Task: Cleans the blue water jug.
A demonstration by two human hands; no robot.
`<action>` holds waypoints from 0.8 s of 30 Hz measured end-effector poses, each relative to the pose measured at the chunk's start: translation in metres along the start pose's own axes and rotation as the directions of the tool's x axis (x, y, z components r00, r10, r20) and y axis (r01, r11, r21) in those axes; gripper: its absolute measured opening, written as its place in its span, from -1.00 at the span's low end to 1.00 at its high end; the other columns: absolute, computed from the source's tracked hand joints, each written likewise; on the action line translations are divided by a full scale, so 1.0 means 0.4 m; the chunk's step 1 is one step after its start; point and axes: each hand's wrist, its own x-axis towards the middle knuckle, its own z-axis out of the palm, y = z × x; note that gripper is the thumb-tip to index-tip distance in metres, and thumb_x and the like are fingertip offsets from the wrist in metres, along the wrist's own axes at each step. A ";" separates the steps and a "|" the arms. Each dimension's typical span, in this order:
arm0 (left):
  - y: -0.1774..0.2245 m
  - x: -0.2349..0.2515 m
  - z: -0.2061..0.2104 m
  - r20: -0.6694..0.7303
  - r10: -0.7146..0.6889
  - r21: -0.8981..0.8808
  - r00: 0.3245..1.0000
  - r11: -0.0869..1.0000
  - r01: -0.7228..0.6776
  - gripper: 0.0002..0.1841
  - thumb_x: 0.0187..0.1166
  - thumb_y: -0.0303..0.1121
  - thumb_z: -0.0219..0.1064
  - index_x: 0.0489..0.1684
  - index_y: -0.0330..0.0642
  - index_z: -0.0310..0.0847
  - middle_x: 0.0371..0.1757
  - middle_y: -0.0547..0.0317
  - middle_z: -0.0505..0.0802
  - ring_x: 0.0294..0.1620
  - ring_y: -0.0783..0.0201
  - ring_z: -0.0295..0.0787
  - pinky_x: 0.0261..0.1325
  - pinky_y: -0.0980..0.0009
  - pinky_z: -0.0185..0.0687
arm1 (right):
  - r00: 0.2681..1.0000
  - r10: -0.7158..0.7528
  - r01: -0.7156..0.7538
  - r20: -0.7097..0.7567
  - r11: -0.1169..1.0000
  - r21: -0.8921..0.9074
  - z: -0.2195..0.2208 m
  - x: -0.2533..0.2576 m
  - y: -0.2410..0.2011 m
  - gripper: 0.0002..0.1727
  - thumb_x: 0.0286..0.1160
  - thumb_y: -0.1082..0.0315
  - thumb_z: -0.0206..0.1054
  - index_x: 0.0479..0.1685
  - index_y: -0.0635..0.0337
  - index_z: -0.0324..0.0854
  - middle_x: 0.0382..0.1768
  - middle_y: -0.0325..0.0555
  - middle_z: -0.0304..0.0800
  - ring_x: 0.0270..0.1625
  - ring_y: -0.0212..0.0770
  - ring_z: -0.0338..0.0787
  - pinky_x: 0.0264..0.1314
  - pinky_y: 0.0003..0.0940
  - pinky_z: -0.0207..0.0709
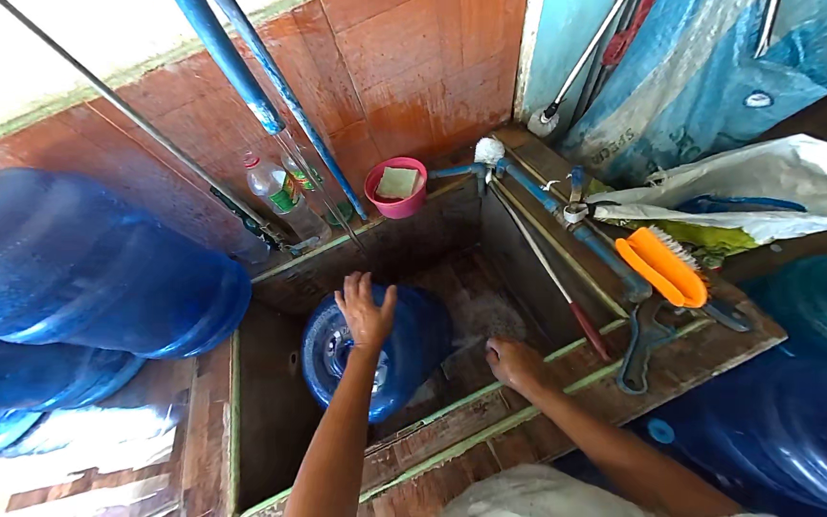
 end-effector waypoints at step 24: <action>-0.078 -0.083 0.029 -0.032 0.308 0.051 0.951 0.951 -0.306 0.08 0.51 0.49 -0.09 0.65 -0.45 0.38 0.69 -0.51 0.40 0.73 -0.50 0.24 0.67 -0.52 -0.12 | 0.938 -0.208 0.272 -0.276 0.937 0.218 -0.115 -0.015 -0.010 -0.62 0.75 0.36 0.11 0.32 0.37 0.69 0.30 0.27 0.75 0.33 0.17 0.76 0.47 0.07 0.52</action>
